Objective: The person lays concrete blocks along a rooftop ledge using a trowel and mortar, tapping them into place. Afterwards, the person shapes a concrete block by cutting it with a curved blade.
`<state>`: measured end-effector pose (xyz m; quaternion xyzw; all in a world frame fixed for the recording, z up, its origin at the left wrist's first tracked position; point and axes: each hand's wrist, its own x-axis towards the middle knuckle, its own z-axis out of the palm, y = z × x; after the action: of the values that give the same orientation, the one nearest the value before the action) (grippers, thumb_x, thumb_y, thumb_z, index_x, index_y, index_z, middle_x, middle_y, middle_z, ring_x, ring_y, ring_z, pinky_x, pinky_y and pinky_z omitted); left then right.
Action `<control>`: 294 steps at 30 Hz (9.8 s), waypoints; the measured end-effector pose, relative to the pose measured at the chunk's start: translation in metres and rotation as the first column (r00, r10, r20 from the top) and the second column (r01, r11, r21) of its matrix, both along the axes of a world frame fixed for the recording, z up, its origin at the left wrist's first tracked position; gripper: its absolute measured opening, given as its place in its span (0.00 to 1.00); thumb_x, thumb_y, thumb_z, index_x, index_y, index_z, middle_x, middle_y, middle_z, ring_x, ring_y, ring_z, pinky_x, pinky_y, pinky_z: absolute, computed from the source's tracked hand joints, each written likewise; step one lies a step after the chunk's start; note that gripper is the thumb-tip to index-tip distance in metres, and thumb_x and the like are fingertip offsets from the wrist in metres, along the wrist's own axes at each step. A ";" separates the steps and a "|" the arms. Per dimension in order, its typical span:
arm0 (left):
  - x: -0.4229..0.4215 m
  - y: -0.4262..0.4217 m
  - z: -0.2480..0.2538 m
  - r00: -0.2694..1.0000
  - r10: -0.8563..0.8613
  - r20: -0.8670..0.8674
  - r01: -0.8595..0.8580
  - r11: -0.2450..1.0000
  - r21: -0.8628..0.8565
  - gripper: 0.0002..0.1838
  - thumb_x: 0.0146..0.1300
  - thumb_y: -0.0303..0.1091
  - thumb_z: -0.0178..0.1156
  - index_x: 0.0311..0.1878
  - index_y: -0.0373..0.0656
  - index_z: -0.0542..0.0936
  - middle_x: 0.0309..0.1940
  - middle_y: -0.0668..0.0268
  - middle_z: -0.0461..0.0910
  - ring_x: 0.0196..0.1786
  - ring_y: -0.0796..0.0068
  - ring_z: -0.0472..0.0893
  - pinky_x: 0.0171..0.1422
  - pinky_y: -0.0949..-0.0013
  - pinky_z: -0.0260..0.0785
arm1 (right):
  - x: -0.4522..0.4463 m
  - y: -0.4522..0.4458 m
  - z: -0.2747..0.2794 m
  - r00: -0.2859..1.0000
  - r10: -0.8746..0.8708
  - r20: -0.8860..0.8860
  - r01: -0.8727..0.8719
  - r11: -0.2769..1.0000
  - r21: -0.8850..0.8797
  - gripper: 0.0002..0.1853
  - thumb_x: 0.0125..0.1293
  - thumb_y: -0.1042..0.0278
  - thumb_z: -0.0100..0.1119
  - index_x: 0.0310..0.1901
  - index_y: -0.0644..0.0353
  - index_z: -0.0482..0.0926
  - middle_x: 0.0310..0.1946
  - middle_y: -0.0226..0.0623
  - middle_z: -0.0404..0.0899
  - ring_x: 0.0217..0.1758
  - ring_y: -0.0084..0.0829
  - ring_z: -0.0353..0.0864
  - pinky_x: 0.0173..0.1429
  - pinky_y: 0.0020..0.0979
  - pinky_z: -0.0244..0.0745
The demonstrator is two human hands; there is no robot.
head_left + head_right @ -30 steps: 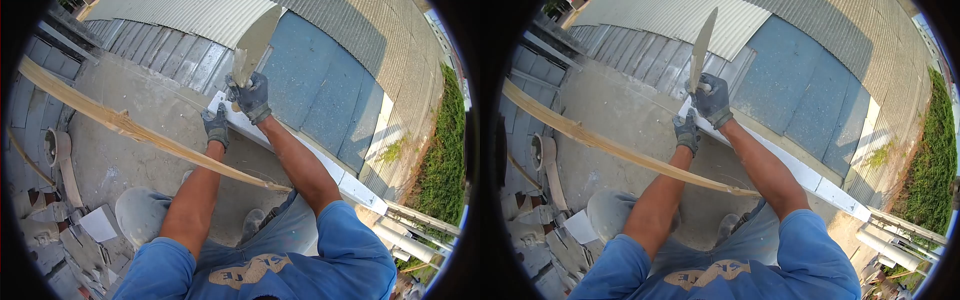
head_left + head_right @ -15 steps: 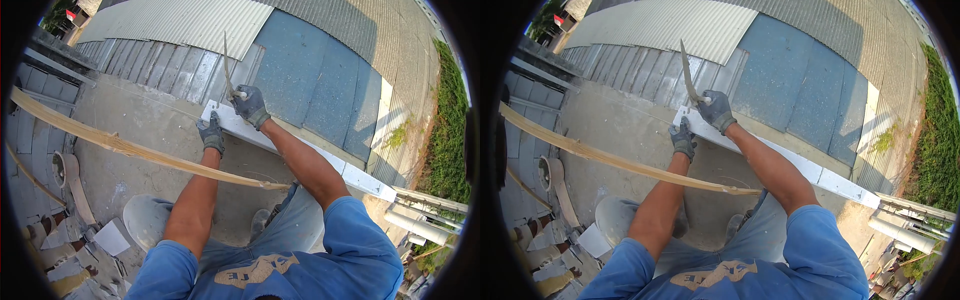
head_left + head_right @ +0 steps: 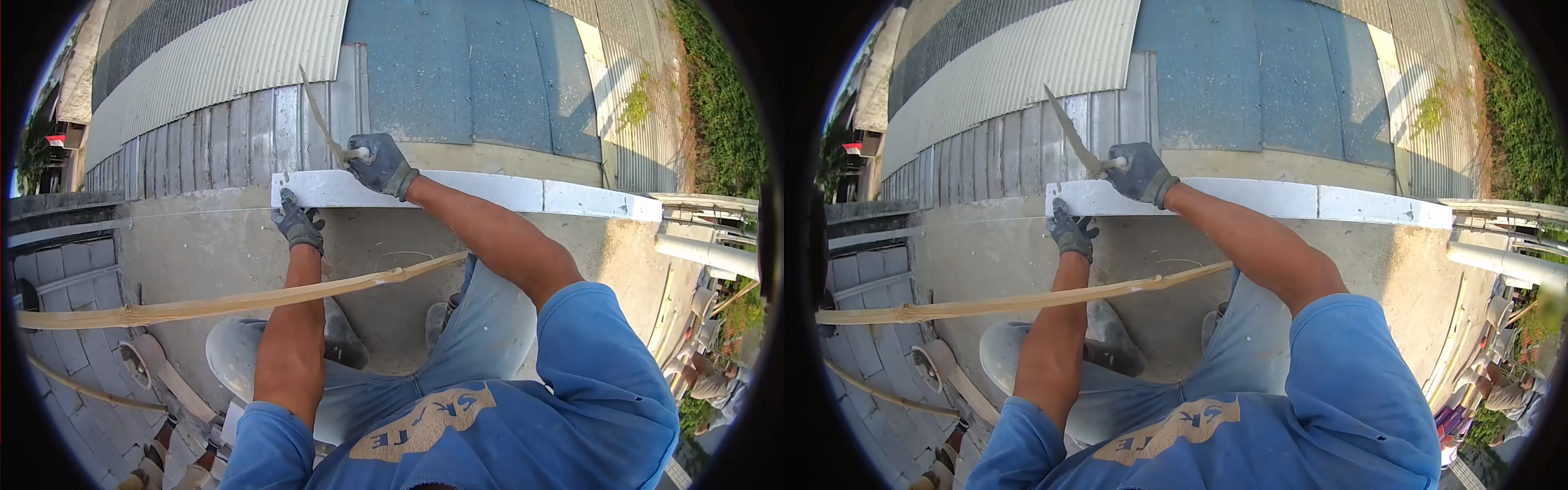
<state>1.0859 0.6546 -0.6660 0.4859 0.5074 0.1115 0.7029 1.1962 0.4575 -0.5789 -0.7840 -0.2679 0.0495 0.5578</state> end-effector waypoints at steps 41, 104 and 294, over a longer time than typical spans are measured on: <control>0.000 0.006 -0.018 0.983 -0.179 -0.031 0.178 0.983 -0.045 0.45 0.58 0.79 0.42 0.71 0.59 0.64 0.68 0.56 0.65 0.68 0.49 0.65 0.56 0.28 0.57 | -0.109 -0.379 0.060 0.907 -0.416 -0.067 0.240 0.641 -0.729 0.22 0.58 0.58 0.66 0.51 0.58 0.74 0.43 0.51 0.80 0.49 0.53 0.79 0.52 0.45 0.74; -0.009 -0.013 -0.043 0.929 -0.360 -0.090 0.279 0.837 -0.470 0.40 0.67 0.65 0.45 0.73 0.47 0.59 0.74 0.65 0.59 0.74 0.61 0.63 0.72 0.44 0.55 | -0.243 -0.345 -0.018 0.316 -0.948 0.020 0.912 0.298 -0.283 0.23 0.61 0.70 0.62 0.57 0.67 0.73 0.44 0.53 0.81 0.45 0.48 0.84 0.50 0.37 0.78; 0.134 -0.427 0.035 -0.497 -0.744 -0.447 0.707 -0.646 0.289 0.23 0.71 0.47 0.54 0.60 0.41 0.78 0.44 0.52 0.85 0.44 0.61 0.84 0.52 0.64 0.73 | -0.155 -0.257 -0.155 -0.382 0.157 -0.911 0.357 -0.884 -0.302 0.16 0.65 0.71 0.63 0.48 0.59 0.67 0.42 0.41 0.75 0.39 0.42 0.82 0.40 0.44 0.88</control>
<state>1.2195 0.2272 -0.6313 0.8320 -0.2614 -0.4051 0.2747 1.0414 0.2010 -0.7344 0.0566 0.7111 -0.4077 0.5700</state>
